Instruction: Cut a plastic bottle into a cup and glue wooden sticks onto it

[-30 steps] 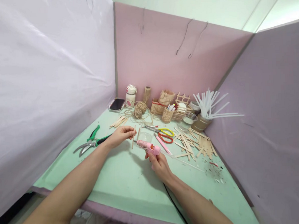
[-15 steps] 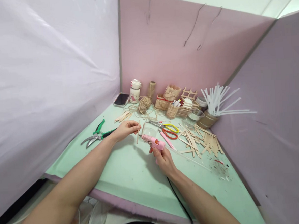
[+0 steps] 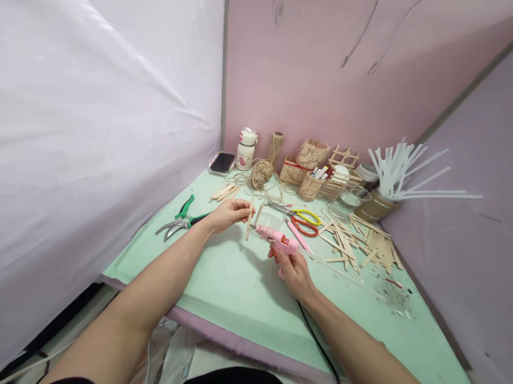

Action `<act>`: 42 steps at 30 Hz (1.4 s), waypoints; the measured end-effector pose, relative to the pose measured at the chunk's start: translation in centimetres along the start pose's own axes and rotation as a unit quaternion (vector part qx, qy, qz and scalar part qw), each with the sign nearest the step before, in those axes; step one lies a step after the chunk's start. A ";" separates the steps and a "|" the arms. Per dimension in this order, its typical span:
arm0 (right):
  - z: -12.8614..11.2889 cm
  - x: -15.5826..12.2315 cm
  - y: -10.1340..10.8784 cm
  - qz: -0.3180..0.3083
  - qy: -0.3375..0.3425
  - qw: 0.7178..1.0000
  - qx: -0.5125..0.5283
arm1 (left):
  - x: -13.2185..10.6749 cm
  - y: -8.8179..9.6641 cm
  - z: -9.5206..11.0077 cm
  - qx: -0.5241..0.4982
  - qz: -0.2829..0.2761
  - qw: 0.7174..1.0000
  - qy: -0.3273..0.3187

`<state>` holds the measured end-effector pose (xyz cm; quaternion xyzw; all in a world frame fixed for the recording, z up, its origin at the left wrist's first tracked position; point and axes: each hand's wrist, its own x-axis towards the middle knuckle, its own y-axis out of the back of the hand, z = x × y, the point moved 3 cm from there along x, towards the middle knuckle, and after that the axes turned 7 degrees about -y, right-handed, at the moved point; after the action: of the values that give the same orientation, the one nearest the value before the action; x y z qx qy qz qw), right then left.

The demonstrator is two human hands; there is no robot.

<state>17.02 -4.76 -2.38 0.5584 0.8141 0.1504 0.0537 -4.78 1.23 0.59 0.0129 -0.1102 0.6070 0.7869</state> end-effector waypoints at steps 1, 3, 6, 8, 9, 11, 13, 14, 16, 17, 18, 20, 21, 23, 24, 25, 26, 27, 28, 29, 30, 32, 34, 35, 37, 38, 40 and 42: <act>-0.1 0.0 0.0 -0.002 0.006 1.000 -0.001 | -0.1 -0.2 0.1 -0.004 -0.009 1.000 0.004; -0.3 -0.1 0.0 -0.008 0.016 1.000 -0.004 | -0.2 -0.5 0.2 -0.011 -0.023 1.000 0.008; -0.4 -0.3 0.0 -0.013 0.020 1.000 0.003 | -0.2 -0.5 0.3 -0.023 -0.021 0.999 0.008; -0.3 -0.3 0.1 -0.014 0.014 1.000 0.012 | -0.1 -0.2 0.3 -0.033 -0.014 0.999 0.002; -0.2 -0.2 0.1 -0.012 0.011 1.000 0.015 | -0.1 -0.1 0.2 -0.038 -0.012 0.999 -0.001; 0.0 -0.2 0.1 -0.009 0.008 1.000 0.013 | -0.1 0.2 0.1 -0.049 -0.012 0.999 -0.003; 0.1 -0.1 0.0 -0.009 0.005 1.000 0.010 | -0.1 0.3 0.0 -0.057 -0.010 0.998 -0.002; 0.2 -0.1 0.0 -0.012 0.003 1.000 0.010 | -0.1 0.3 0.0 -0.060 -0.008 0.998 -0.002; 0.3 -0.1 -0.1 -0.017 -0.001 1.000 0.012 | -0.1 0.3 0.1 -0.066 -0.004 0.998 -0.006; 0.4 -0.1 -0.1 -0.018 -0.003 1.000 0.012 | -0.1 0.3 0.2 -0.068 -0.003 0.998 -0.007; 0.4 -0.1 -0.1 -0.018 -0.003 1.000 0.011 | -0.1 0.2 0.2 -0.069 -0.003 0.998 -0.008; 0.4 -0.1 -0.1 -0.017 -0.003 1.000 0.008 | -0.2 0.1 0.3 -0.070 -0.005 0.997 -0.007; 0.4 -0.2 -0.1 -0.016 -0.002 1.000 0.006 | -0.2 0.1 0.2 -0.071 -0.006 0.997 -0.006; 0.4 -0.2 -0.1 -0.016 0.000 1.000 0.003 | -0.2 0.1 0.2 -0.071 -0.005 0.997 -0.004; 0.4 -0.3 -0.1 -0.015 0.001 1.000 0.001 | -0.2 0.1 0.2 -0.070 -0.005 0.998 -0.004; 0.4 -0.3 -0.1 -0.015 0.003 1.000 -0.001 | -0.2 0.1 0.2 -0.068 -0.006 0.998 -0.005; 0.4 -0.3 -0.1 -0.013 0.004 1.000 -0.002 | -0.3 0.1 0.2 -0.066 -0.007 0.998 -0.006; 0.3 -0.3 -0.1 -0.011 0.006 1.000 -0.002 | -0.3 0.1 0.1 -0.062 -0.010 0.998 -0.008; 0.3 -0.3 -0.1 -0.008 0.007 1.000 -0.001 | -0.3 0.0 0.1 -0.057 -0.015 0.998 -0.007; 0.2 -0.3 -0.1 -0.005 0.008 1.000 0.001 | -0.3 -0.1 0.1 -0.052 -0.022 0.998 -0.006; 0.2 -0.2 -0.1 -0.002 0.009 1.000 0.002 | -0.3 -0.2 0.1 -0.047 -0.029 0.998 -0.003; 0.0 -0.2 0.0 0.001 0.014 1.000 0.001 | -0.4 -0.4 0.2 -0.041 -0.038 0.998 0.001; -0.1 -0.2 0.0 0.001 0.020 1.000 -0.001 | -0.3 -0.3 0.3 -0.042 -0.030 0.999 -0.002; -0.1 -0.2 0.0 -0.001 0.021 1.000 -0.002 | -0.3 -0.1 0.3 -0.044 -0.022 0.999 -0.005; -0.1 -0.2 -0.1 -0.010 0.017 1.000 -0.001 | -0.3 0.1 0.4 -0.048 -0.005 0.999 -0.008; 0.0 -0.2 -0.1 -0.014 0.014 1.000 -0.001 | -0.2 0.2 0.4 -0.050 0.001 0.999 -0.009; 0.0 -0.3 -0.1 -0.020 0.010 1.000 -0.001 | -0.2 0.2 0.4 -0.049 0.005 0.999 -0.009; 0.0 -0.3 -0.1 -0.015 0.010 1.000 -0.002 | -0.2 0.1 0.2 -0.046 -0.001 0.999 -0.006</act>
<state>17.09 -5.05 -2.45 0.5442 0.8228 0.1562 0.0491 -4.96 1.00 0.78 -0.0193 -0.1428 0.6001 0.7868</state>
